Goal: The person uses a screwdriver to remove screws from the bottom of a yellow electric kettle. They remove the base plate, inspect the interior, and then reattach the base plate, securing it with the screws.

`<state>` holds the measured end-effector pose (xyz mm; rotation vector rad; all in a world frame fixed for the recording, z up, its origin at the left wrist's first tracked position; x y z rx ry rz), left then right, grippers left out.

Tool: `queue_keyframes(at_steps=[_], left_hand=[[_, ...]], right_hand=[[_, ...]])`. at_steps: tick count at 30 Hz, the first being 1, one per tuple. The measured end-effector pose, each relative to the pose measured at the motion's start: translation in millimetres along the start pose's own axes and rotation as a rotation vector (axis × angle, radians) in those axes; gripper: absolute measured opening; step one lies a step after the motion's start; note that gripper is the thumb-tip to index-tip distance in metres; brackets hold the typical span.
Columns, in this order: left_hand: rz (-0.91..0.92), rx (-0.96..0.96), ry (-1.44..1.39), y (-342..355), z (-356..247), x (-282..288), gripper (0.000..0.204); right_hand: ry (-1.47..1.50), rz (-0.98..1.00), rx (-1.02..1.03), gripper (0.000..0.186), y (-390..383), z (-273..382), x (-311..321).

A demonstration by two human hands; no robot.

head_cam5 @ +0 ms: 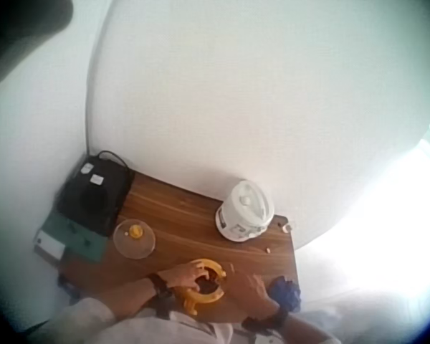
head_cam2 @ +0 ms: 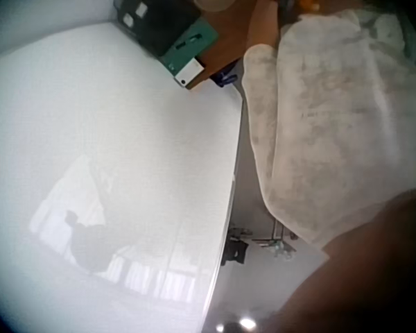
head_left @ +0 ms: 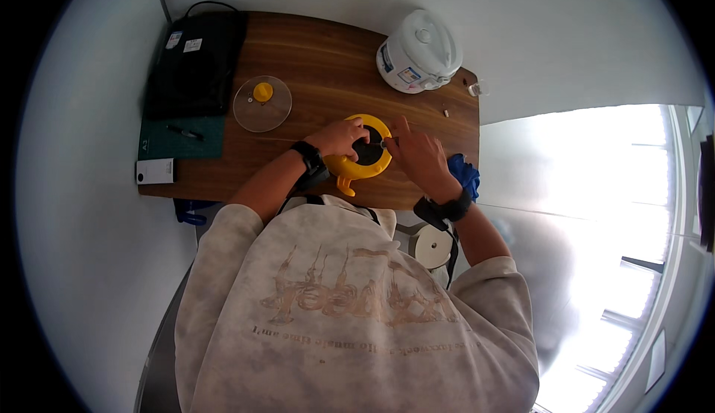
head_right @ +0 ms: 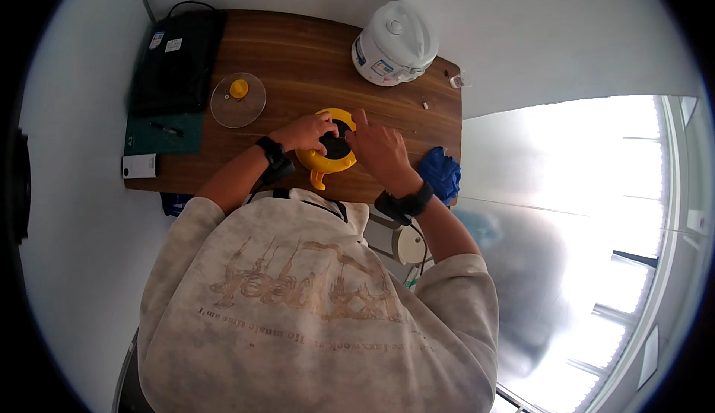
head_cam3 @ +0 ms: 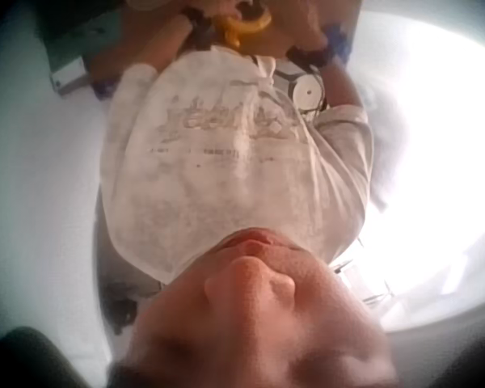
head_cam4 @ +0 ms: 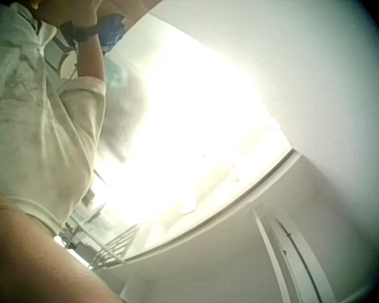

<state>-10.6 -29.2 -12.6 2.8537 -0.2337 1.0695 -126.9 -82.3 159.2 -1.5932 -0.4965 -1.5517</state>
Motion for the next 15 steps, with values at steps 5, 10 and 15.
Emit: queue_keyframes(at_steps=[5,10,15], left_hand=[[-0.019,-0.034,-0.008,1,0,-1,0.051],[-0.025,-0.024,0.005,-2,-1,1,0.05],[-0.027,-0.024,-0.004,-1,0,0,0.05]], right_hand=[[0.202,-0.179,0.286,0.039,-3,-4,-4],[-0.072,-0.006,-0.027,0.033,1,2,3],[0.106,-0.119,0.155,0.034,2,-8,-6]])
Point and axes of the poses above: each hand's wrist, its own y-axis towards the middle knuckle, its own x-axis out of the back of the hand, z = x × y, the point moved 5 cm from there along y, towards the middle knuckle, and after that the axes turned 9 degrees about -x, right-handed, at the moved point
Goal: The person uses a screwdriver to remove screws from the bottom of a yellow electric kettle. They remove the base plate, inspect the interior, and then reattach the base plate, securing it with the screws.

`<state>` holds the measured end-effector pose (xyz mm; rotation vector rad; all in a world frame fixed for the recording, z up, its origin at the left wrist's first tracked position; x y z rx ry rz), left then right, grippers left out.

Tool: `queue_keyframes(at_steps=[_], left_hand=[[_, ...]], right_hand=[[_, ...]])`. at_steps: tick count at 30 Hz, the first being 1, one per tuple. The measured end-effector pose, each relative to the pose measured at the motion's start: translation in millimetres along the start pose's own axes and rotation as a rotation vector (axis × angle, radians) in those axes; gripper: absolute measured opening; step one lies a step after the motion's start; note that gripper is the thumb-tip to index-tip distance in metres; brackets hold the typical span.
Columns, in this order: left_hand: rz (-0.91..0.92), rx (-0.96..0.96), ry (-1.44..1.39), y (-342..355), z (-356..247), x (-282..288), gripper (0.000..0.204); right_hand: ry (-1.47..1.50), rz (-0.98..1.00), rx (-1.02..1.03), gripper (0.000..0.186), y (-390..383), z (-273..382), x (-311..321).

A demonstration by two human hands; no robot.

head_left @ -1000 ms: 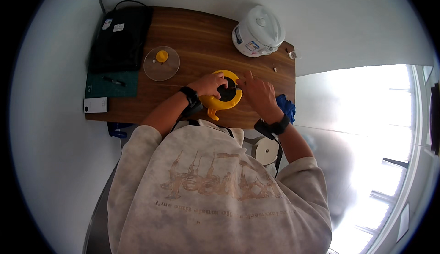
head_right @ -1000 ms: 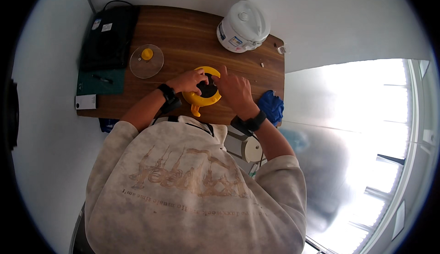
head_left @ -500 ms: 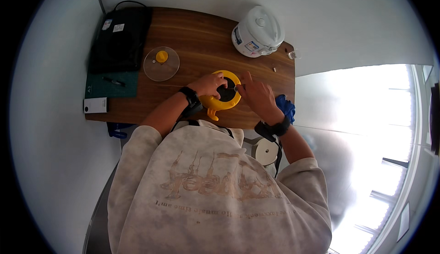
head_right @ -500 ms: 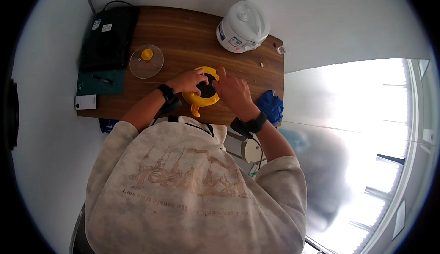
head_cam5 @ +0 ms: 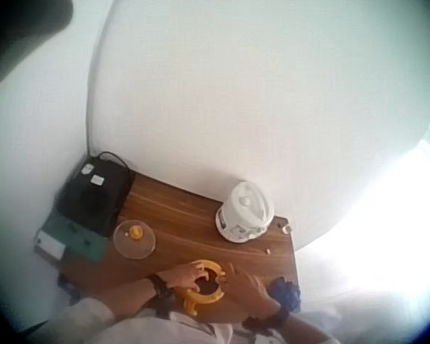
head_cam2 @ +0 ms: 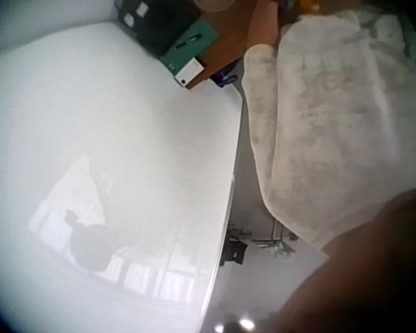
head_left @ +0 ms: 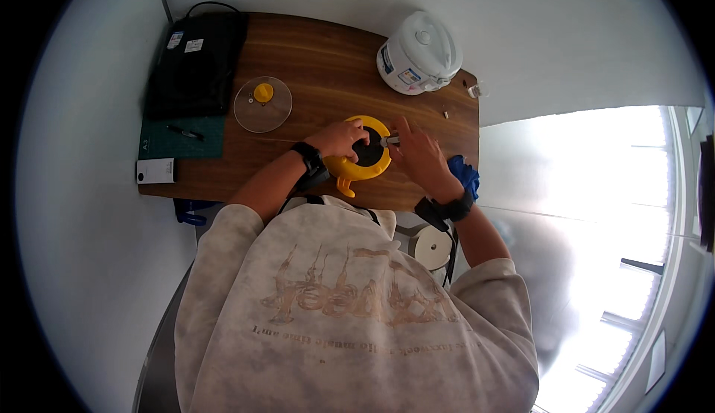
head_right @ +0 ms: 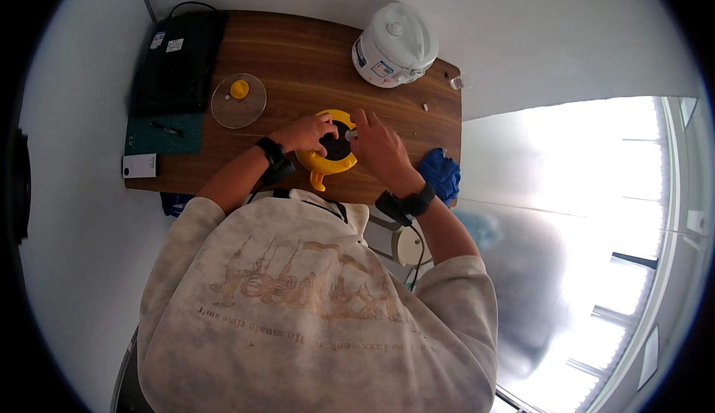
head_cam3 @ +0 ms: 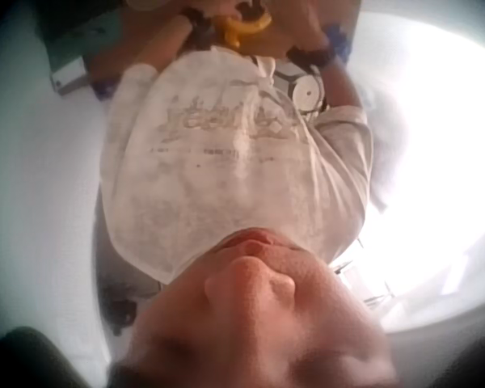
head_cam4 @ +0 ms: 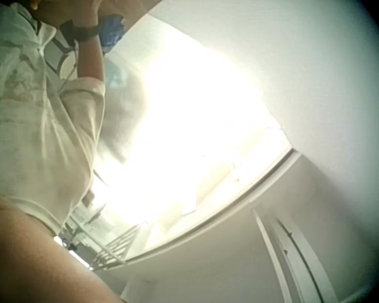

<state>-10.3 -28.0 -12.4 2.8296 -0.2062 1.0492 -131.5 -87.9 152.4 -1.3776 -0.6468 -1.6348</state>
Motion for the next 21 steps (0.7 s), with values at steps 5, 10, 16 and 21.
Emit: queue_keyframes(at_steps=[5,10,16,21], left_hand=[[-0.014,-0.012,-0.004,2,2,-2,0.05],[-0.005,0.007,-0.001,0,3,-2,0.051],[0.007,0.005,-0.013,-1,0,0,0.051],[0.015,0.022,-0.021,-1,-4,2,0.05]], right_hand=[[0.13,-0.08,0.203,0.033,-5,2,1],[-0.091,0.067,-0.082,0.033,-1,5,0],[0.175,-0.039,0.093,0.032,0,1,0],[0.167,-0.057,0.101,0.029,0,5,-1]])
Point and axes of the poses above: each hand's wrist, its own y-axis towards the middle knuckle, its own x-axis out of the back of the hand, z = x × y, the point moved 5 cm from there along y, towards the middle knuckle, and after that the axes turned 9 degrees about -x, right-handed, at the moved point
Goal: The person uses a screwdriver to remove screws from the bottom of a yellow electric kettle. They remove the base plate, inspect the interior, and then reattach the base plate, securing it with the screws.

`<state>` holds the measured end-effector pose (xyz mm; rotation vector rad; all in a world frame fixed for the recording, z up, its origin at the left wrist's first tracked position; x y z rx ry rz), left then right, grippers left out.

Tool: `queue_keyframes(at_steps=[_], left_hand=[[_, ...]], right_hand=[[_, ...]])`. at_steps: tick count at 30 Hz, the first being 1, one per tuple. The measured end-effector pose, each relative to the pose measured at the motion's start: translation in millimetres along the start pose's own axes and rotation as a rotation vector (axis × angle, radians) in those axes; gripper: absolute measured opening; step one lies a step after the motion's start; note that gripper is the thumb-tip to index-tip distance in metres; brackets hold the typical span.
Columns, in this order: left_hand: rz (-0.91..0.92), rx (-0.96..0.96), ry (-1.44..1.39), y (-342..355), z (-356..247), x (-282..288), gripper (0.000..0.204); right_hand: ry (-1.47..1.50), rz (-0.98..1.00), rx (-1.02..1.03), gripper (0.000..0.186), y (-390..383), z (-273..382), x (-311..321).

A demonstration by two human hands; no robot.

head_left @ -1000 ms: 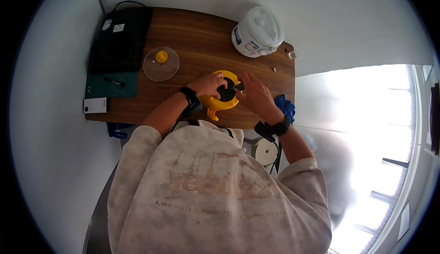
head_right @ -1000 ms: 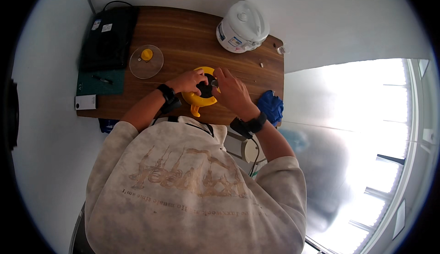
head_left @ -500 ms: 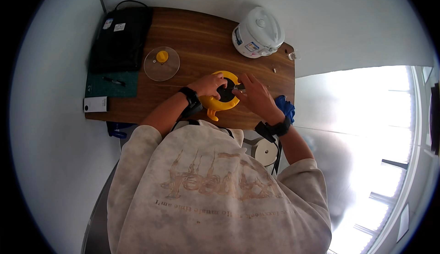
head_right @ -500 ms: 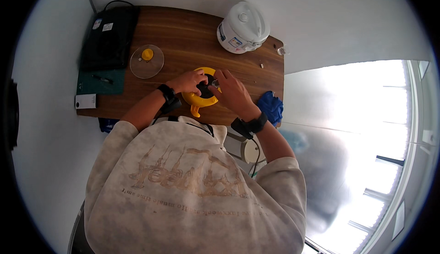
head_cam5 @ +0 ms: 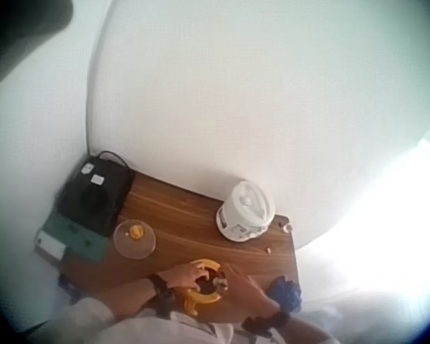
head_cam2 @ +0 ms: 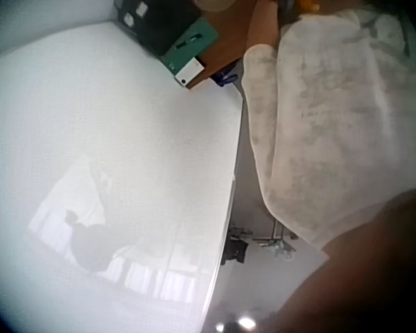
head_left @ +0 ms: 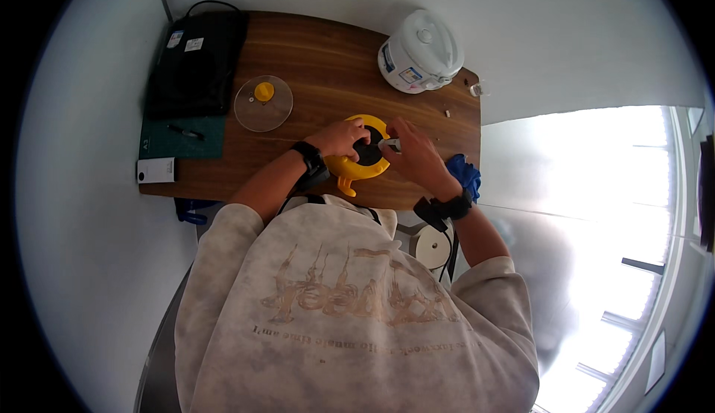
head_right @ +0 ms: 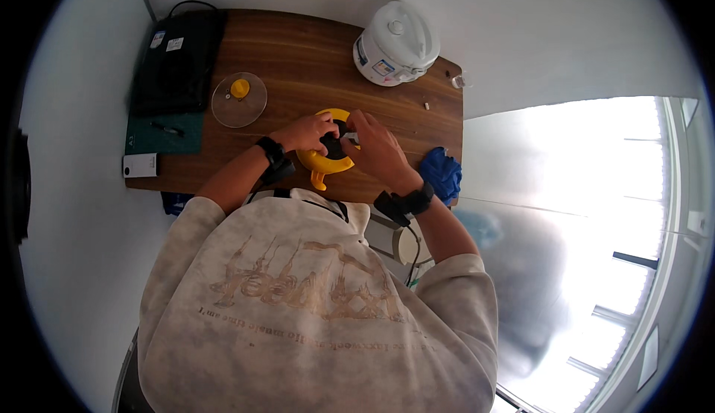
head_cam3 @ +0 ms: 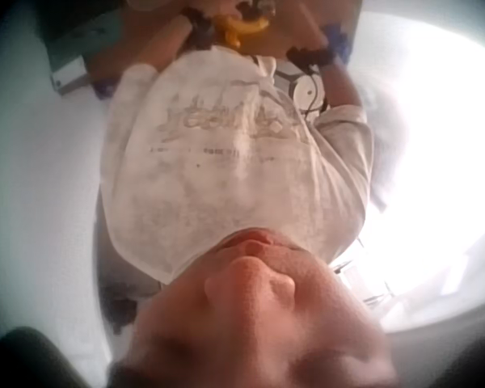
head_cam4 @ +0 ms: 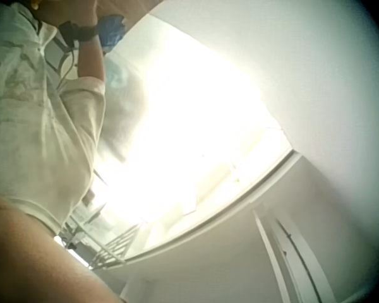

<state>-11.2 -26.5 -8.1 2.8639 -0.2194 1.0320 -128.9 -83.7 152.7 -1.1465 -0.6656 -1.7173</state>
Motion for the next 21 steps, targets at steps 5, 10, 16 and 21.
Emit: queue_keyframes(at_steps=[5,10,16,21], left_hand=[[0.016,-0.003,0.028,1,3,-1,0.05],[0.012,-0.006,0.015,1,1,0,0.051],[0.002,-0.007,0.029,0,1,0,0.051],[-0.01,-0.036,0.023,0,2,0,0.05]], right_hand=[[-0.158,0.141,-0.321,0.03,4,-1,6],[-0.067,-0.044,-0.085,0.032,0,-3,8],[-0.234,0.141,-0.279,0.035,5,10,9],[-0.186,0.124,-0.25,0.035,1,4,7]])
Point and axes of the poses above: each hand's wrist, its own y-axis towards the middle knuckle, its own x-axis out of the back of the hand, z = x × y, the point moved 5 cm from there along y, towards the middle knuckle, and after that the axes turned 9 degrees about -x, right-handed, at the moved point
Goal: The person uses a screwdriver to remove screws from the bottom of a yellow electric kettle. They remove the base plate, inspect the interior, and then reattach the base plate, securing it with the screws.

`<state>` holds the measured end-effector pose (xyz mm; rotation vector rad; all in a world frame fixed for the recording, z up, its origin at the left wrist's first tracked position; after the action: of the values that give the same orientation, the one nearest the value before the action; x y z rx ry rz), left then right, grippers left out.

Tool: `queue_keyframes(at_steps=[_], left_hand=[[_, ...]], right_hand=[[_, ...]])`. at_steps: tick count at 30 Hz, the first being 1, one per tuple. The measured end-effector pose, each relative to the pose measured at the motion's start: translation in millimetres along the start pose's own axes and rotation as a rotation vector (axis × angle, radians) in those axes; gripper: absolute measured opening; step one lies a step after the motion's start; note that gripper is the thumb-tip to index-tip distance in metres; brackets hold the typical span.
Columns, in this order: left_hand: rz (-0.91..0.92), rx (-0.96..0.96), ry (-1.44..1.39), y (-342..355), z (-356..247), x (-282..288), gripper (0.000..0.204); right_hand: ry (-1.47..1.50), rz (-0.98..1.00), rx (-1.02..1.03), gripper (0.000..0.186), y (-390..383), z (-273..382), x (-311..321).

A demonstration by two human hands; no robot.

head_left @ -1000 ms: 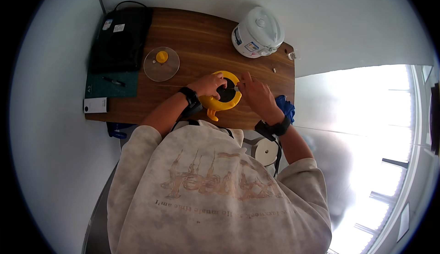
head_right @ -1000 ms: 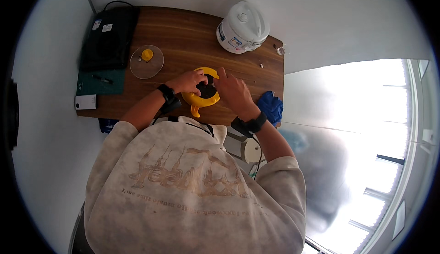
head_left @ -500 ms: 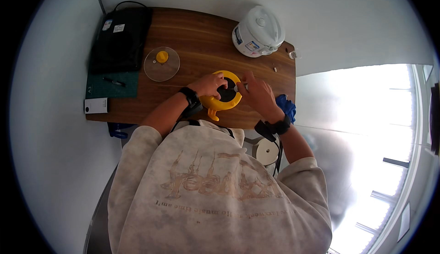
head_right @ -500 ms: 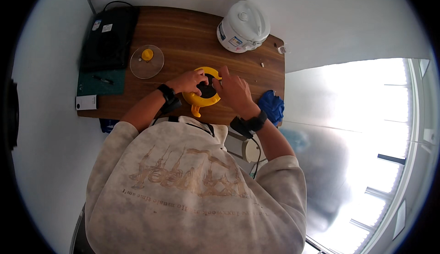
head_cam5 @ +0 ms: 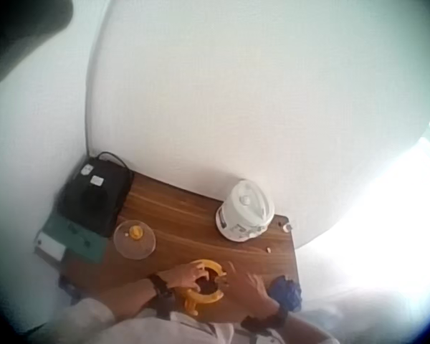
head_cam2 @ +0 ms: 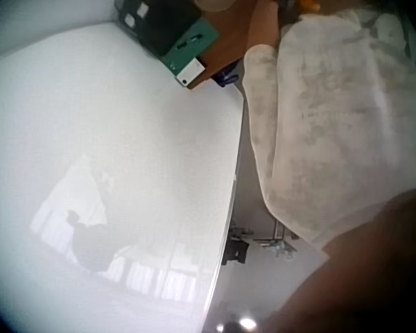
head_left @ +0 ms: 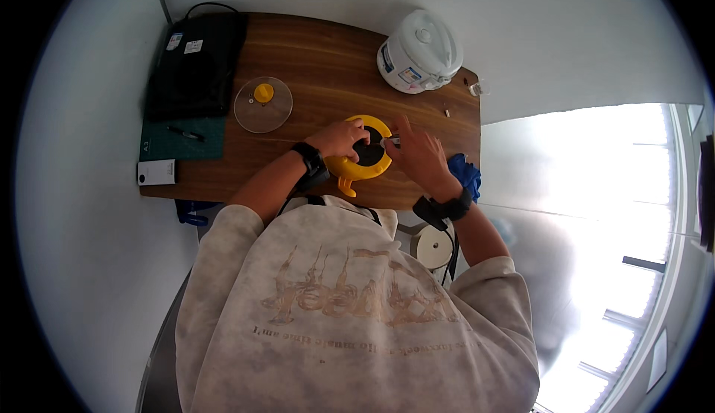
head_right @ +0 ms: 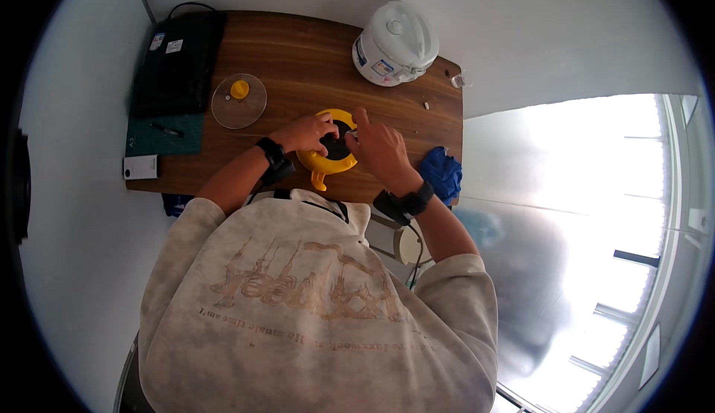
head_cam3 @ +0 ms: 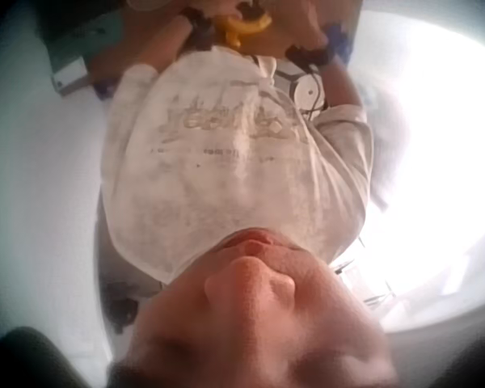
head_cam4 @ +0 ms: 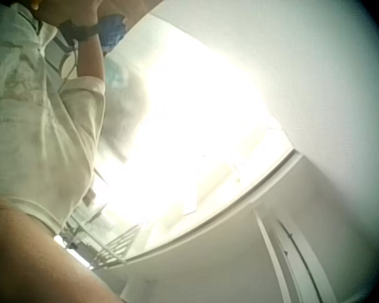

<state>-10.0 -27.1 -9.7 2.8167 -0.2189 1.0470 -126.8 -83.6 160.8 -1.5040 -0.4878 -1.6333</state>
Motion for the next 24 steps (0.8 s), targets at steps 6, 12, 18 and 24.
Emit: queue_keyframes(at_steps=[6,12,18,24], left_hand=[[0.029,0.05,-0.024,2,-2,0,0.05],[0.045,0.067,-0.01,1,-3,1,0.051],[0.013,0.004,0.013,1,1,-2,0.052],[0.016,0.007,0.007,-1,1,-2,0.052]], right_hand=[[-0.001,-0.118,0.101,0.033,-5,-3,3],[-0.048,0.075,-0.07,0.036,1,-2,-1],[0.094,-0.092,0.148,0.033,-3,-3,2],[-0.141,0.072,-0.1,0.029,0,3,2]])
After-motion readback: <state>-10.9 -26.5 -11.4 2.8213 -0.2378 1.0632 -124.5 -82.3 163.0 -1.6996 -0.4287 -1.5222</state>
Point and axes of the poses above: each hand's wrist, its own y-axis towards the middle knuckle, its own x-axis out of the back of the hand, z = x × y, the point moved 5 cm from there along y, towards the middle knuckle, and after that the axes turned 9 degrees about -x, right-handed, at the moved point
